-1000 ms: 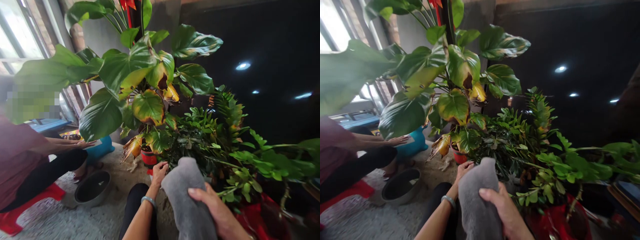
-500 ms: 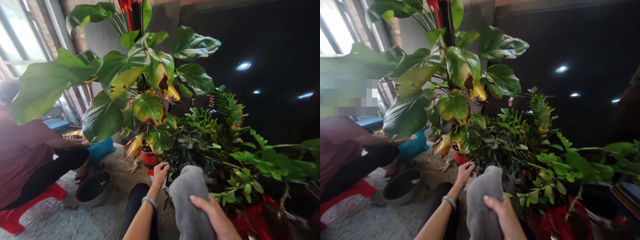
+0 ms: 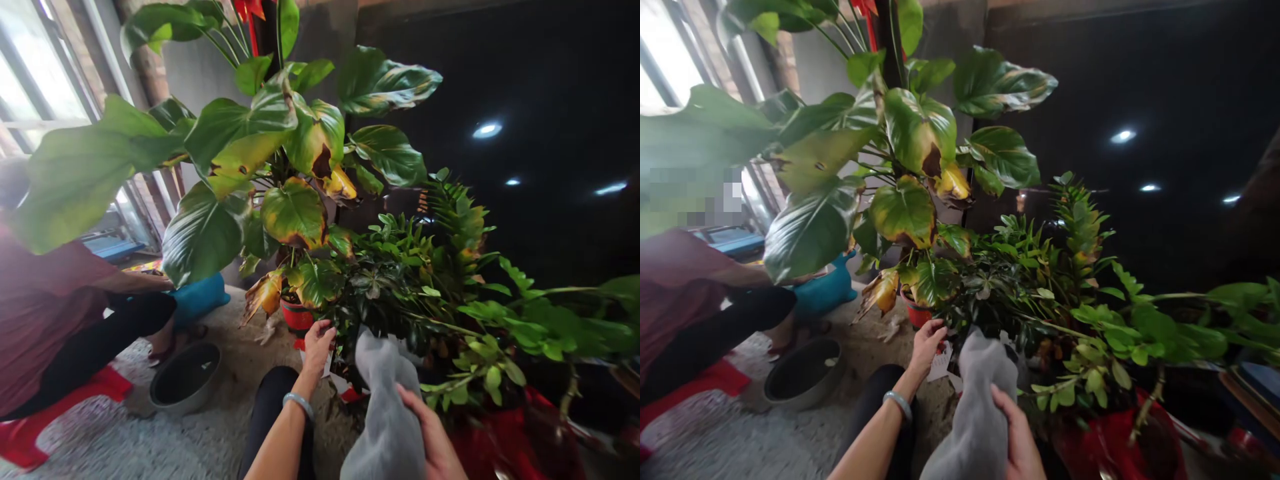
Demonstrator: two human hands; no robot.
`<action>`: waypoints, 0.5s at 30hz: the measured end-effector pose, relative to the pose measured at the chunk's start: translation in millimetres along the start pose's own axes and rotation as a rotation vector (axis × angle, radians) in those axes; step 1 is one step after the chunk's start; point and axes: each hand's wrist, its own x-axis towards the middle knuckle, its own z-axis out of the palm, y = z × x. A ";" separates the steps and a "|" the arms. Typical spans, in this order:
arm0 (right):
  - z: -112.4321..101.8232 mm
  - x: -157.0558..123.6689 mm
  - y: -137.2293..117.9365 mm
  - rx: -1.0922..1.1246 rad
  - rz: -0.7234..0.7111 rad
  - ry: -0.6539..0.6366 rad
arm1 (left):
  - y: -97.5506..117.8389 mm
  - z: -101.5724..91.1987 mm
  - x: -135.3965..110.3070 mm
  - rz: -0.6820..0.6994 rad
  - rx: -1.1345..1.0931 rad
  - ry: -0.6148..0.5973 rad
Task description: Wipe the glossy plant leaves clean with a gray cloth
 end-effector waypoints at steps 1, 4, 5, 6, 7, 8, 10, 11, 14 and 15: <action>-1.7 -4.5 5.1 -0.025 0.002 -0.020 | 1.2 0.6 0.1 -0.034 -0.061 0.033; 8.9 -23.0 -10.9 -0.058 -0.129 -0.067 | 6.4 2.5 0.5 -0.123 -0.232 0.095; 15.9 -27.8 -23.7 -0.048 -0.204 -0.075 | 8.1 2.9 0.5 -0.140 -0.272 0.097; 23.1 -30.7 -37.5 -0.027 -0.286 -0.077 | 9.7 3.2 0.4 -0.154 -0.308 0.092; 29.5 -31.1 -50.2 0.003 -0.360 -0.068 | 10.9 3.3 0.2 -0.165 -0.340 0.084; 34.4 -29.0 -60.1 0.033 -0.413 -0.053 | 11.8 3.3 0.0 -0.173 -0.366 0.075; 37.6 -18.9 -66.1 0.061 -0.418 -0.007 | 12.1 2.9 0.0 -0.182 -0.402 0.053; 35.8 -12.3 -61.2 0.045 -0.355 0.014 | 11.8 2.7 0.3 -0.186 -0.409 0.040; 23.4 2.6 -23.7 -0.096 -0.080 0.053 | 10.1 1.6 3.0 -0.185 -0.394 -0.005; 20.5 3.4 -9.0 -0.158 -0.057 0.055 | 9.9 1.0 4.1 -0.182 -0.369 -0.021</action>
